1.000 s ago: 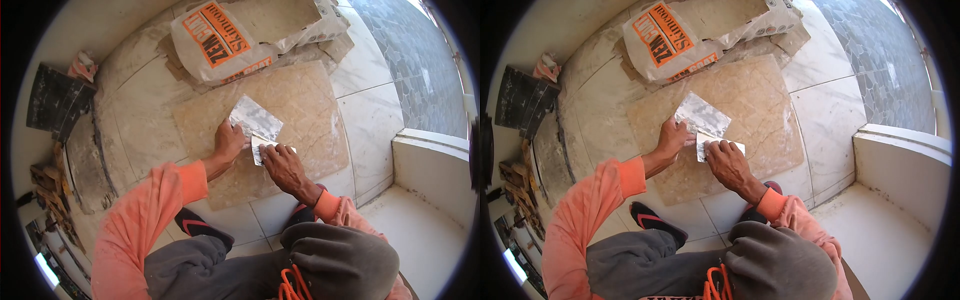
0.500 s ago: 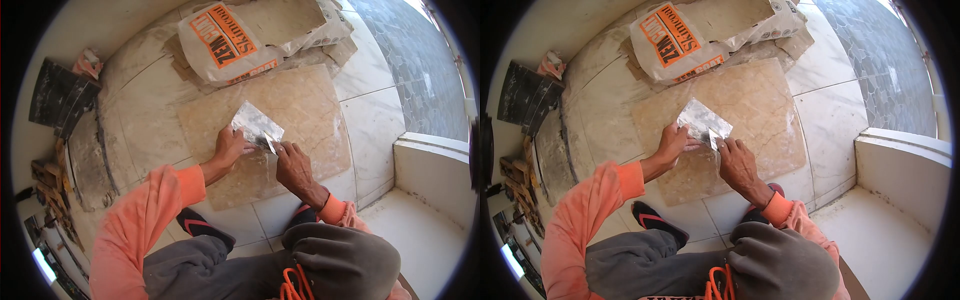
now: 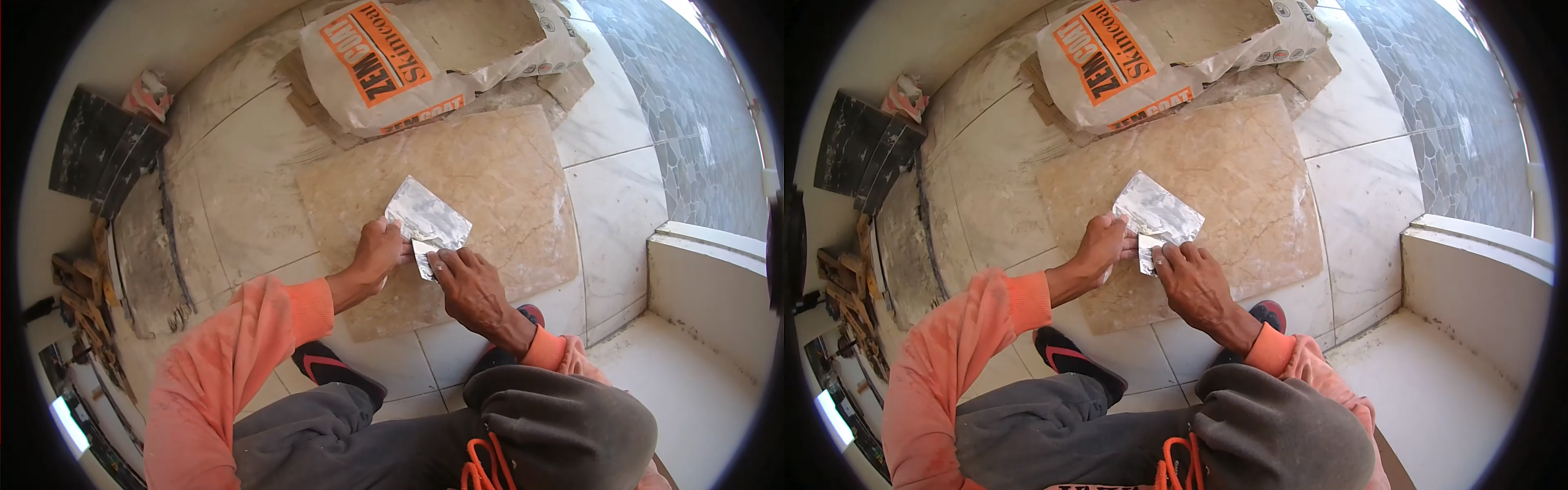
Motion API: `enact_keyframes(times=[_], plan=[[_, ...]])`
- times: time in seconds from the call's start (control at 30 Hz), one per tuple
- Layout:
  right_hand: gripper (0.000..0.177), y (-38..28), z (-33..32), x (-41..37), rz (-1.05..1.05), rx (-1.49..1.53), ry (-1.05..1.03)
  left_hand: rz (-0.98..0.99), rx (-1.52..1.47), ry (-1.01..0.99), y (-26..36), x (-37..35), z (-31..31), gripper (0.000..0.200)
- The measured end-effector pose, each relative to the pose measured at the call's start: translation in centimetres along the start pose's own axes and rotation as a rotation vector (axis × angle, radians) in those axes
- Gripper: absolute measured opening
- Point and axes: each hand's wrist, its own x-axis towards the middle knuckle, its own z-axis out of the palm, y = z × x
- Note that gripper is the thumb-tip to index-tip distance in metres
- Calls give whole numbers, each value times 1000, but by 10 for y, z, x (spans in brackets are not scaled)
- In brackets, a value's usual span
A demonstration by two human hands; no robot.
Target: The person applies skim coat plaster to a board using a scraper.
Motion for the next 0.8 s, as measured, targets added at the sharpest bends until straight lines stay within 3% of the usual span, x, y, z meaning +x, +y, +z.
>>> enact_keyframes(times=[0.37, 0.8], plan=[[36, -10, 2, 8, 88, -59, -42, 21, 88, 32, -12, 3, -1, 28], [38, -3, -7, 12, 52, 86, 54, 23, -19, -165, -7, -6, -9, 31]])
